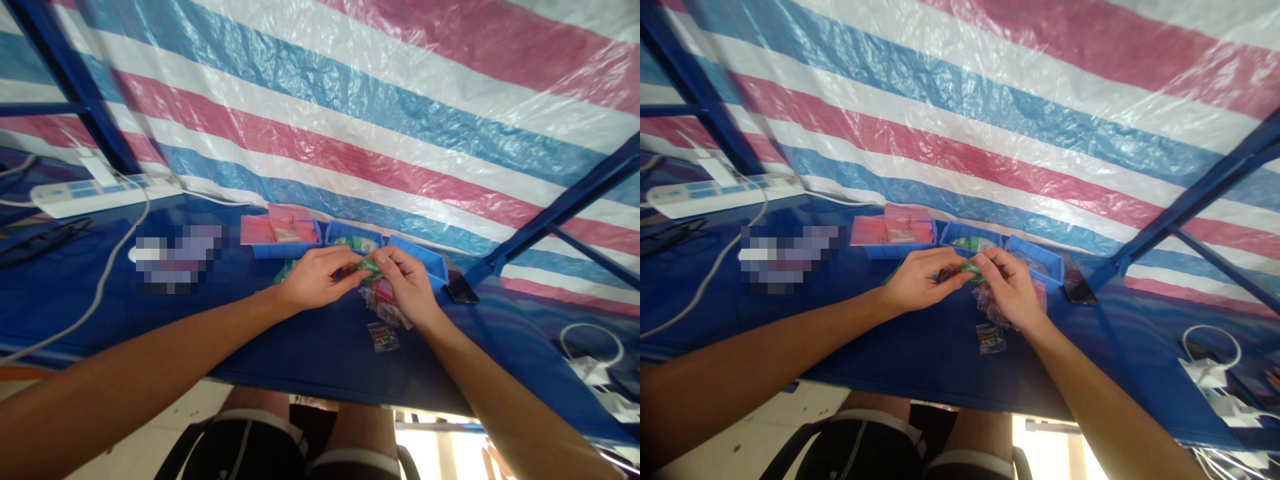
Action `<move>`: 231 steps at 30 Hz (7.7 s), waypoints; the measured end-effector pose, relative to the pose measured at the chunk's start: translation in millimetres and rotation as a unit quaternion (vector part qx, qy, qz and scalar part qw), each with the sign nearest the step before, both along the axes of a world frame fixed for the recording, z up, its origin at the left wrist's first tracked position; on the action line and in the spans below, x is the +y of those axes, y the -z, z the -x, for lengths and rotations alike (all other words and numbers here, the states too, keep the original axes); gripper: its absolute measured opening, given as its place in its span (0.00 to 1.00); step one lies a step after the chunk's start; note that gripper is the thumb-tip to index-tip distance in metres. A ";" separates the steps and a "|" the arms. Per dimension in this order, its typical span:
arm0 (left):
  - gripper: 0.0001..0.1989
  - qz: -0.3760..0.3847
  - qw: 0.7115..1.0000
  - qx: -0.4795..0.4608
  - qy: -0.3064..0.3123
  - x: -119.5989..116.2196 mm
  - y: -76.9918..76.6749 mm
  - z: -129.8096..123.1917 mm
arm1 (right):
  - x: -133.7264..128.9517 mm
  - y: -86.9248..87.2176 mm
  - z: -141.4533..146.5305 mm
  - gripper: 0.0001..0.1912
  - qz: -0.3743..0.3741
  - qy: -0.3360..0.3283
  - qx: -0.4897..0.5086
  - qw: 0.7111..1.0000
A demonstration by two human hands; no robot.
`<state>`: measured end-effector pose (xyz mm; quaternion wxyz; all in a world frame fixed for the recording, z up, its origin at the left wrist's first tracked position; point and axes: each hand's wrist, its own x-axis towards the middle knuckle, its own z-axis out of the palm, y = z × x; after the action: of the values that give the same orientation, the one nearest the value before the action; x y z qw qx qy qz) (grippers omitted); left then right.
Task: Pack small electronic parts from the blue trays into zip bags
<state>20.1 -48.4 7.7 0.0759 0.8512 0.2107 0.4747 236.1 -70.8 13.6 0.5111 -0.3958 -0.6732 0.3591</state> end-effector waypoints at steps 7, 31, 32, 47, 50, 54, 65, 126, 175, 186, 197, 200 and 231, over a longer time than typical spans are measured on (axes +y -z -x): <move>0.13 0.022 1.000 0.009 0.003 -0.8 1.4 0.1 | -2.7 -2.9 0.1 0.20 0.010 -0.004 -0.013 1.000; 0.13 0.034 0.999 0.004 -0.005 0.9 5.2 0.8 | 1.4 4.4 -0.1 0.18 -0.009 -0.003 -0.017 1.000; 0.13 0.034 0.999 0.004 -0.004 0.9 5.1 0.9 | 1.4 4.3 0.1 0.18 -0.013 -0.004 -0.015 1.000; 0.13 0.077 0.996 0.045 0.007 1.2 5.7 2.2 | -1.2 2.1 3.2 0.20 0.003 -0.013 -0.028 1.000; 0.13 0.078 0.995 0.054 0.009 1.6 5.8 2.7 | -2.8 1.0 4.7 0.20 0.009 -0.016 -0.022 1.000; 0.13 0.076 0.995 0.065 0.016 1.0 4.7 3.8 | -3.2 2.6 4.6 0.19 0.015 -0.022 -0.022 0.999; 0.13 0.098 0.988 0.118 0.018 0.8 4.7 5.2 | -2.2 6.2 2.7 0.19 -0.008 -0.048 -0.084 0.995; 0.11 0.024 0.998 -0.002 -0.058 16.4 7.4 10.0 | 15.1 15.6 -7.6 0.19 0.157 -0.109 0.090 0.978; 0.20 -0.097 0.994 0.054 0.025 21.5 7.7 12.9 | 8.8 10.2 0.8 0.31 0.231 -0.079 0.106 0.964; 0.12 0.000 0.999 -0.039 -0.024 21.6 11.1 10.8 | 16.3 8.9 -4.8 0.22 0.072 0.019 0.071 0.995; 0.23 0.017 0.999 -0.024 0.032 22.7 12.1 11.0 | 20.3 11.0 -2.4 0.19 0.126 -0.036 0.131 0.983; 0.19 -0.040 0.998 -0.021 0.044 25.5 9.9 10.5 | 22.5 11.5 -3.9 0.22 0.180 -0.048 0.183 0.965; 0.32 -0.019 1.000 -0.015 0.013 28.5 10.8 10.6 | 27.9 16.8 -4.9 0.29 0.169 -0.048 0.224 0.959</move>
<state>9.5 -19.9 -3.1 0.0693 0.8480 0.1895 0.4901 241.0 -43.0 -3.2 0.5569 -0.3525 -0.4893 0.5711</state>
